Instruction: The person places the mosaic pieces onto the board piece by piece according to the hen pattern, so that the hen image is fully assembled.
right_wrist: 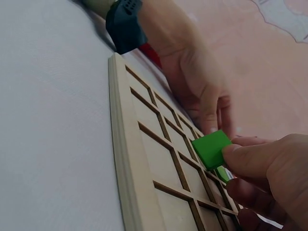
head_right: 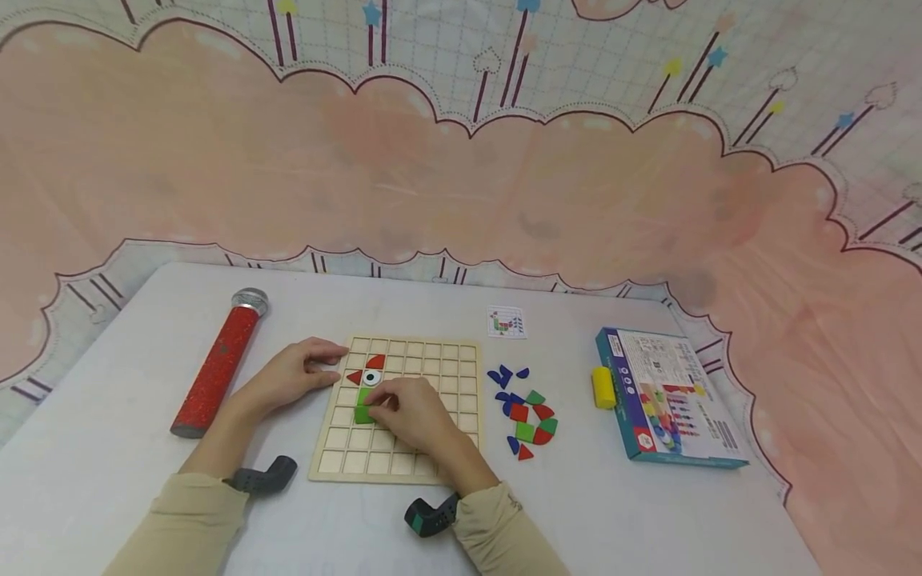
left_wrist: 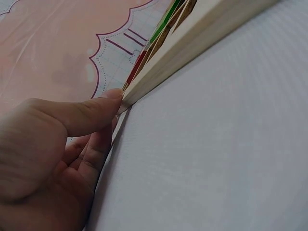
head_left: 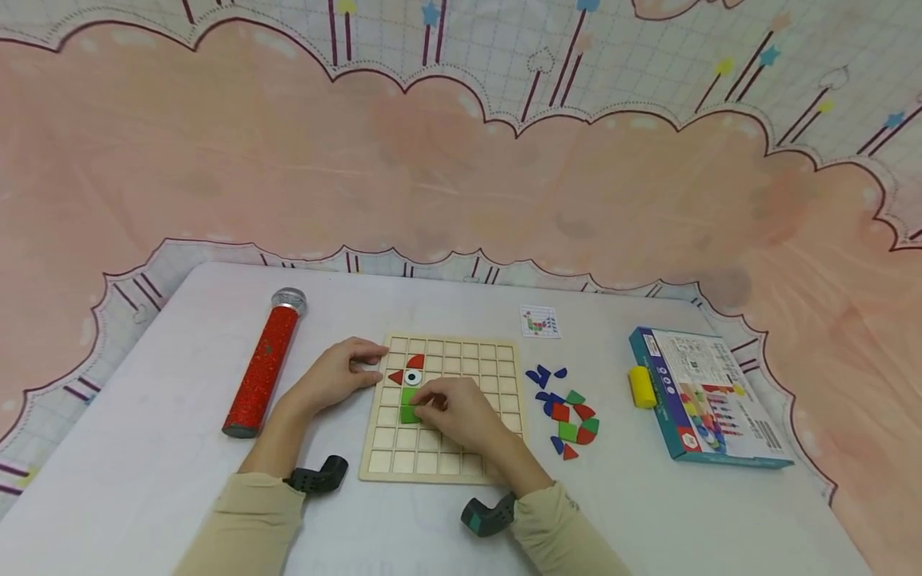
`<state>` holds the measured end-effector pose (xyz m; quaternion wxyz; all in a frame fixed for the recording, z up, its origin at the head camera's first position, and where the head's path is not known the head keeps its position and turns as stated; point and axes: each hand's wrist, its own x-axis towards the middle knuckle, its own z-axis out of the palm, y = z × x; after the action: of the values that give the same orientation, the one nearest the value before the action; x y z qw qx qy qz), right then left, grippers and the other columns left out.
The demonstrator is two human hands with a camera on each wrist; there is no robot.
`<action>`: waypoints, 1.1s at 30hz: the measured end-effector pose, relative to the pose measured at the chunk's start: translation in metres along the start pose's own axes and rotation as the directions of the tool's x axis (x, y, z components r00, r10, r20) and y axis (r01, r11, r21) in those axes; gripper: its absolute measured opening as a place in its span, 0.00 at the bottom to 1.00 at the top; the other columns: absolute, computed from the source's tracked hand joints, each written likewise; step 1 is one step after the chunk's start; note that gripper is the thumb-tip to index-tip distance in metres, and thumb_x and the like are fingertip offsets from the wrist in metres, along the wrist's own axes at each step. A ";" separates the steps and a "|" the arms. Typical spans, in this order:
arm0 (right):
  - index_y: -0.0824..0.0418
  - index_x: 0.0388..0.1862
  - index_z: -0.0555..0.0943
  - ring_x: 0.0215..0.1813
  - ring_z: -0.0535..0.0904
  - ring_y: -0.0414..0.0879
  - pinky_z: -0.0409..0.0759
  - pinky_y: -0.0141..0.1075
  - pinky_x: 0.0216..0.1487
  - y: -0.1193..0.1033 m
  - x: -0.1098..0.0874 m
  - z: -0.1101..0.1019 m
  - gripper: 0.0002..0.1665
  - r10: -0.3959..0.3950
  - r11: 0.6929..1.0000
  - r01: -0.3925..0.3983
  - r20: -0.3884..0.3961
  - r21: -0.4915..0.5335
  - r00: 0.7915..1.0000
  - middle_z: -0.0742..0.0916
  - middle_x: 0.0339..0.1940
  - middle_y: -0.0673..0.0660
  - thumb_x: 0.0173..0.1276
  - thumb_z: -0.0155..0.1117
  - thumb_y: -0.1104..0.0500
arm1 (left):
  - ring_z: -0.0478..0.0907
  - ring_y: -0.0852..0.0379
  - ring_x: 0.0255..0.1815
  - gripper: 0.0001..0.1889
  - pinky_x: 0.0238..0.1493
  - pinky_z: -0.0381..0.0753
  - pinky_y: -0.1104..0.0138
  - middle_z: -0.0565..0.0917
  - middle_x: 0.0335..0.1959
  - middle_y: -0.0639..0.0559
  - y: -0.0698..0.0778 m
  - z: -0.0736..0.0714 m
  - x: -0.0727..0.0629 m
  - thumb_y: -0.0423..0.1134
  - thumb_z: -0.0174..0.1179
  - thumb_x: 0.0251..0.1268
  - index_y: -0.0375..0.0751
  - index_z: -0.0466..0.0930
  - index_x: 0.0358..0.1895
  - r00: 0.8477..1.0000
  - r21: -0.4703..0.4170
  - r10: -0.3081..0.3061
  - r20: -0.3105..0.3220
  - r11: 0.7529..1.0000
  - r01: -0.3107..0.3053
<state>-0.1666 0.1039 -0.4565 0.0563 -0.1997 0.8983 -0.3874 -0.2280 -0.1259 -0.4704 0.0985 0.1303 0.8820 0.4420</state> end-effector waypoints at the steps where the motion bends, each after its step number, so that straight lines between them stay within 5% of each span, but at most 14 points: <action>1: 0.49 0.37 0.86 0.29 0.74 0.34 0.73 0.26 0.29 0.000 0.000 0.001 0.04 -0.002 1.000 0.002 -0.005 0.000 1.000 0.84 0.29 0.42 0.64 0.66 0.55 | 0.76 0.52 0.47 0.23 0.49 0.76 0.61 0.76 0.55 0.44 0.000 0.000 0.000 0.36 0.64 0.60 0.43 0.76 0.60 1.000 0.001 -0.006 -0.002 1.000 0.006; 33: 0.53 0.34 0.86 0.30 0.72 0.33 0.72 0.25 0.30 -0.001 0.000 0.010 0.04 -0.026 0.997 0.022 -0.057 -0.072 0.998 0.79 0.32 0.45 0.61 0.68 0.56 | 0.75 0.50 0.52 0.22 0.53 0.76 0.56 0.77 0.55 0.44 0.001 0.000 0.001 0.37 0.62 0.62 0.42 0.76 0.60 1.000 -0.017 -0.010 -0.009 1.000 0.009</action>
<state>-0.1640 0.0962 -0.4630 0.0186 -0.2011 0.9103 -0.3614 -0.2282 -0.1249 -0.4698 0.0977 0.1232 0.8793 0.4496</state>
